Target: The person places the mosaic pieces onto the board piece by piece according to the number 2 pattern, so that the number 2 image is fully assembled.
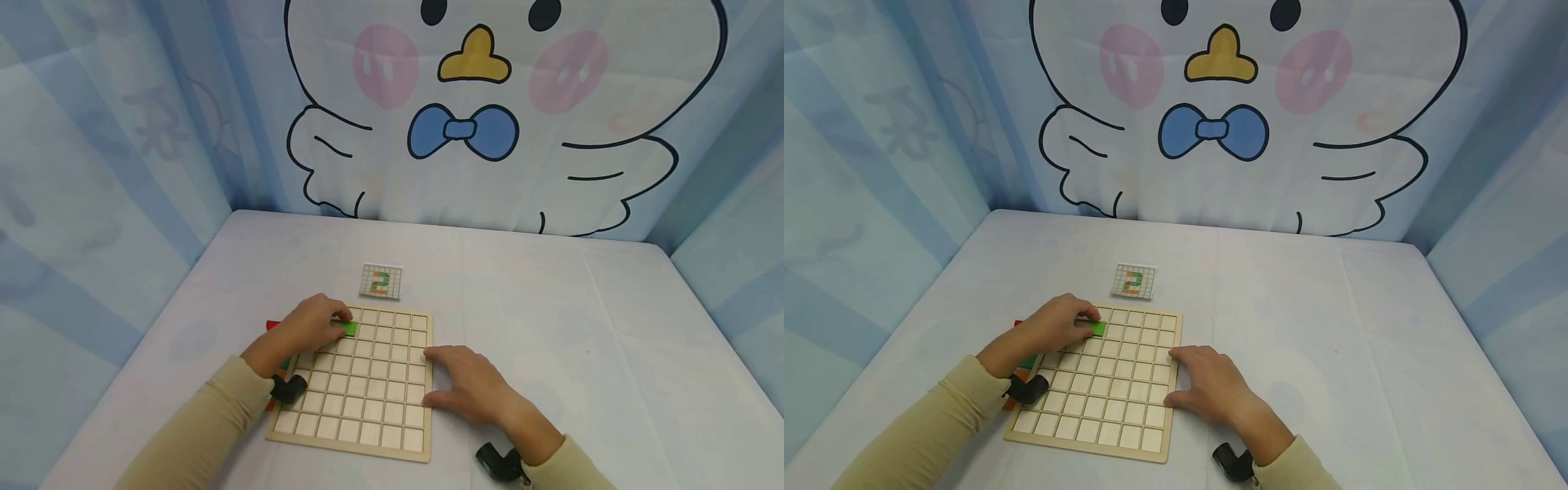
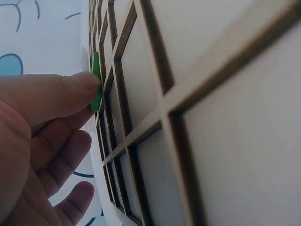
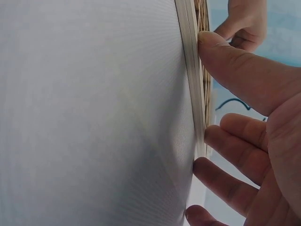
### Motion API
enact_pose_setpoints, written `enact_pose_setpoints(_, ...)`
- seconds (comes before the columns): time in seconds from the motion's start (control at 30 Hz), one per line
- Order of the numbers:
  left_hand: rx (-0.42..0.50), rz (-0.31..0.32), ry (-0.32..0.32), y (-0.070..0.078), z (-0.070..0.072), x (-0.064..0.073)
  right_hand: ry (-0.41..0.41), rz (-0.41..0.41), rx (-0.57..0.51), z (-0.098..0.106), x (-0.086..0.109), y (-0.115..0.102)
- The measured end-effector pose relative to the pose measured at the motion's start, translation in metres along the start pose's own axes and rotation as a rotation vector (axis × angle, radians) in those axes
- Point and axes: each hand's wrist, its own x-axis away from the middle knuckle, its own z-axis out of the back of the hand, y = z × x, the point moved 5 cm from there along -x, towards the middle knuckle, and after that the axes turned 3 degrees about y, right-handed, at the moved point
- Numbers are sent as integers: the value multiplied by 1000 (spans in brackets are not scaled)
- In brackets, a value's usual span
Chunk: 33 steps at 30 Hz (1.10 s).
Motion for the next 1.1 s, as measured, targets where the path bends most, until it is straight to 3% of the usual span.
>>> enact_pose_setpoints(0.8, 12, 7, -11, 1, 0, -2, 3, 6, 3, 2, 0, -1)
enact_pose_setpoints(1.1, 154, 117, -83, -9, 2, 3, 1, -4, -4, 1, 0, 0)
